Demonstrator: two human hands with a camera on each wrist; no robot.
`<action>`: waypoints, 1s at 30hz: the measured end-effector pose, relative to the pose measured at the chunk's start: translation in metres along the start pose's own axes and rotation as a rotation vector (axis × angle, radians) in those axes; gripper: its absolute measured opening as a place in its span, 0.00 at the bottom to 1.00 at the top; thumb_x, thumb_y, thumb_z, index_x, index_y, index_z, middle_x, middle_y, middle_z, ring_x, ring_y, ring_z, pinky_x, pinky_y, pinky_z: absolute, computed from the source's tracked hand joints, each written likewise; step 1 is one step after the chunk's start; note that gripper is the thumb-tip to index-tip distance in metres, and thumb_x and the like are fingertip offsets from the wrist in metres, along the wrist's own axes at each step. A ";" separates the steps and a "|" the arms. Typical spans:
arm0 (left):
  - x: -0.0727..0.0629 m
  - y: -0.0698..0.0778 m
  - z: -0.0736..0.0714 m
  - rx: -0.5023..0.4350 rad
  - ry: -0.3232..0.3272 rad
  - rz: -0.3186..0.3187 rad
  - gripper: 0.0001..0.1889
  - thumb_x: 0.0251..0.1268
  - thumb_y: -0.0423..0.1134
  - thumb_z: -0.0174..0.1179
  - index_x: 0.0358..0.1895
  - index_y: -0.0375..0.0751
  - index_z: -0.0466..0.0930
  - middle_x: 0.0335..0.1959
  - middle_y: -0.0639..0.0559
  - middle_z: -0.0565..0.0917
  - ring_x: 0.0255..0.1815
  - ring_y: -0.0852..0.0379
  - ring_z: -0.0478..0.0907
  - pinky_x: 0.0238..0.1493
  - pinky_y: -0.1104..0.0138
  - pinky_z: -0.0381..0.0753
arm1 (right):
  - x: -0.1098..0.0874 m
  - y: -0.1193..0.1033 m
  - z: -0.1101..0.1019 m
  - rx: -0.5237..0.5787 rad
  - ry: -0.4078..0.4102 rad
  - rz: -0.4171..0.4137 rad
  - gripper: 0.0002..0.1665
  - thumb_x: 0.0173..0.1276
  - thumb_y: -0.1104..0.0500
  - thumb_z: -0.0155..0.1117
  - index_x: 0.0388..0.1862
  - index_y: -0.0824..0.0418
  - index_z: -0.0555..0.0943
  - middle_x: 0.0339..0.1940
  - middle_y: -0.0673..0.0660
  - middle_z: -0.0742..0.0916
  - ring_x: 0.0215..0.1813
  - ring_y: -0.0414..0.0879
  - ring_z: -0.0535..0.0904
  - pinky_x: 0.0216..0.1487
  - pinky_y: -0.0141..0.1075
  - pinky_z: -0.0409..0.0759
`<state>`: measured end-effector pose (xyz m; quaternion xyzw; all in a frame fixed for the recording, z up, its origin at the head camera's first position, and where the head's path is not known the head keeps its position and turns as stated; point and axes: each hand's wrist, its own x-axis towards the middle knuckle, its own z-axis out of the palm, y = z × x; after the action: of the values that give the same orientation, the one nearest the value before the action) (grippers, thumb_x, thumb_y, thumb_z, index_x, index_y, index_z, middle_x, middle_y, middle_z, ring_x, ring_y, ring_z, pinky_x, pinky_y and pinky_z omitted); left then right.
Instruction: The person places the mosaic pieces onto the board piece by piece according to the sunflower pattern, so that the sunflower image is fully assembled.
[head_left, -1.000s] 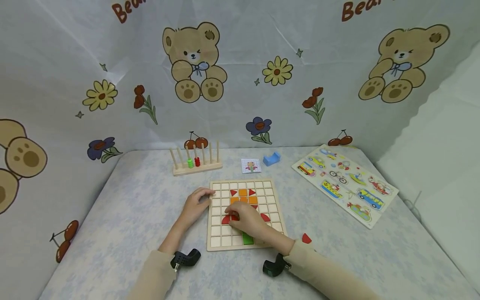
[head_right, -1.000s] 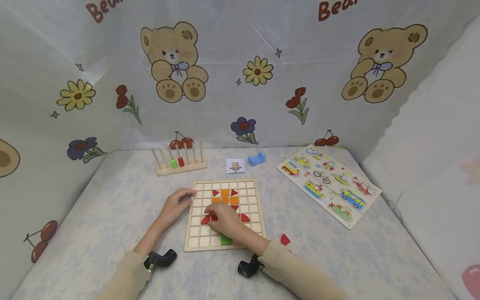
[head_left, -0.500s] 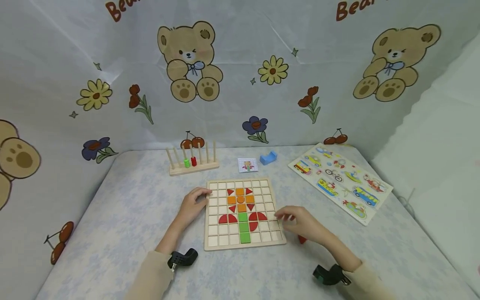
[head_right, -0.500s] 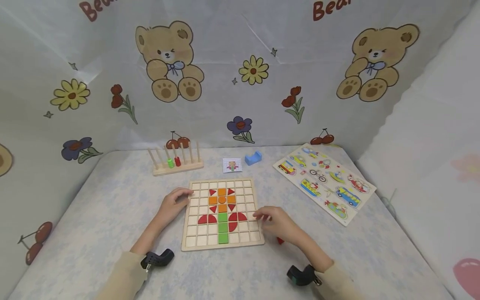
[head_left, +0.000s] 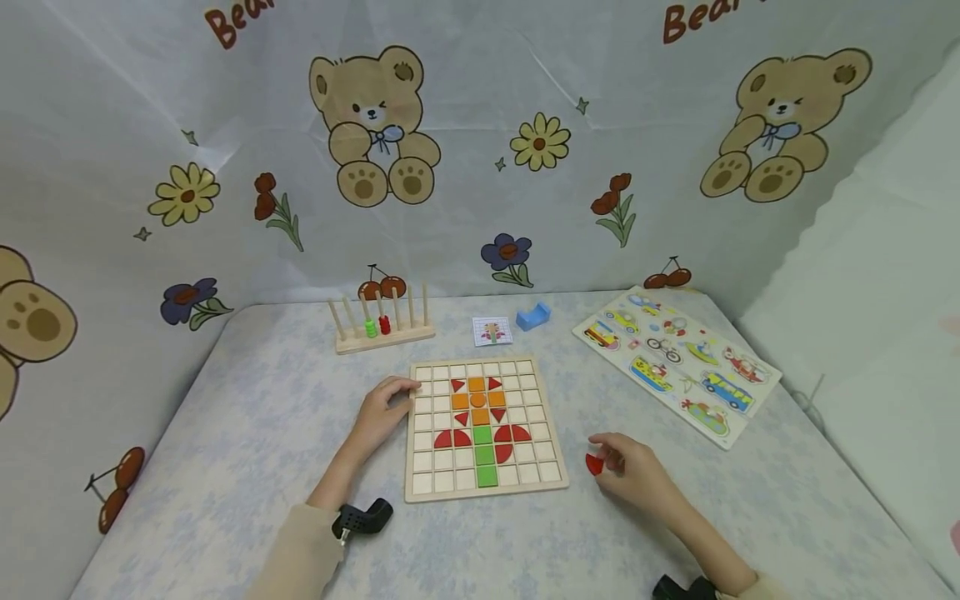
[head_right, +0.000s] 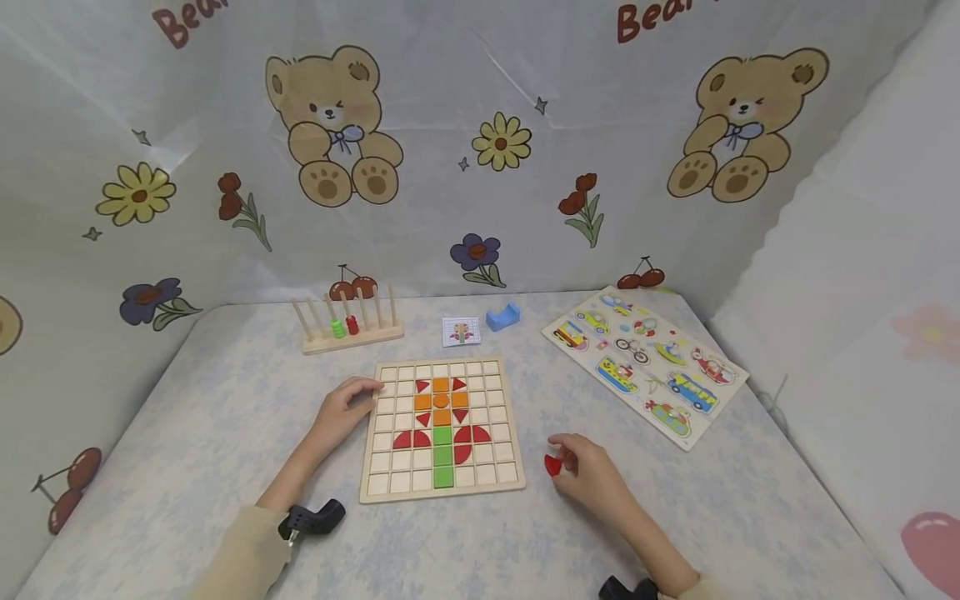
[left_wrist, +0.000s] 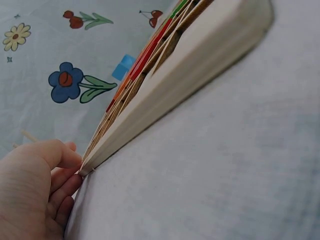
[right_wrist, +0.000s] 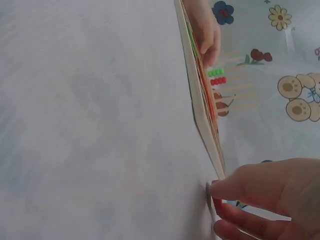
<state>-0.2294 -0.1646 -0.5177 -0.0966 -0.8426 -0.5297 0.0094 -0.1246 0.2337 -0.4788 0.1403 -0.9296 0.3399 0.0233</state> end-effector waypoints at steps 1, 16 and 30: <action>0.000 0.000 0.000 -0.003 0.001 0.001 0.14 0.70 0.31 0.58 0.57 0.39 0.82 0.60 0.44 0.79 0.65 0.47 0.73 0.69 0.50 0.71 | 0.003 -0.003 0.002 0.003 0.014 0.000 0.26 0.48 0.74 0.73 0.50 0.70 0.82 0.33 0.51 0.83 0.33 0.38 0.75 0.33 0.30 0.78; -0.002 0.000 0.000 -0.007 0.006 0.009 0.14 0.69 0.30 0.58 0.56 0.39 0.82 0.60 0.44 0.80 0.65 0.46 0.73 0.70 0.49 0.71 | 0.066 -0.085 0.068 0.230 -0.223 -0.207 0.24 0.57 0.74 0.67 0.54 0.69 0.81 0.41 0.58 0.87 0.40 0.49 0.79 0.42 0.32 0.82; -0.004 -0.001 0.002 0.000 0.024 0.026 0.14 0.69 0.29 0.57 0.55 0.39 0.83 0.59 0.44 0.81 0.65 0.45 0.74 0.70 0.48 0.71 | 0.073 -0.103 0.093 0.133 -0.245 -0.266 0.20 0.58 0.69 0.72 0.51 0.65 0.83 0.40 0.55 0.85 0.39 0.43 0.74 0.41 0.29 0.78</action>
<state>-0.2258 -0.1641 -0.5199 -0.1011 -0.8411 -0.5307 0.0266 -0.1616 0.0813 -0.4760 0.3033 -0.8742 0.3751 -0.0548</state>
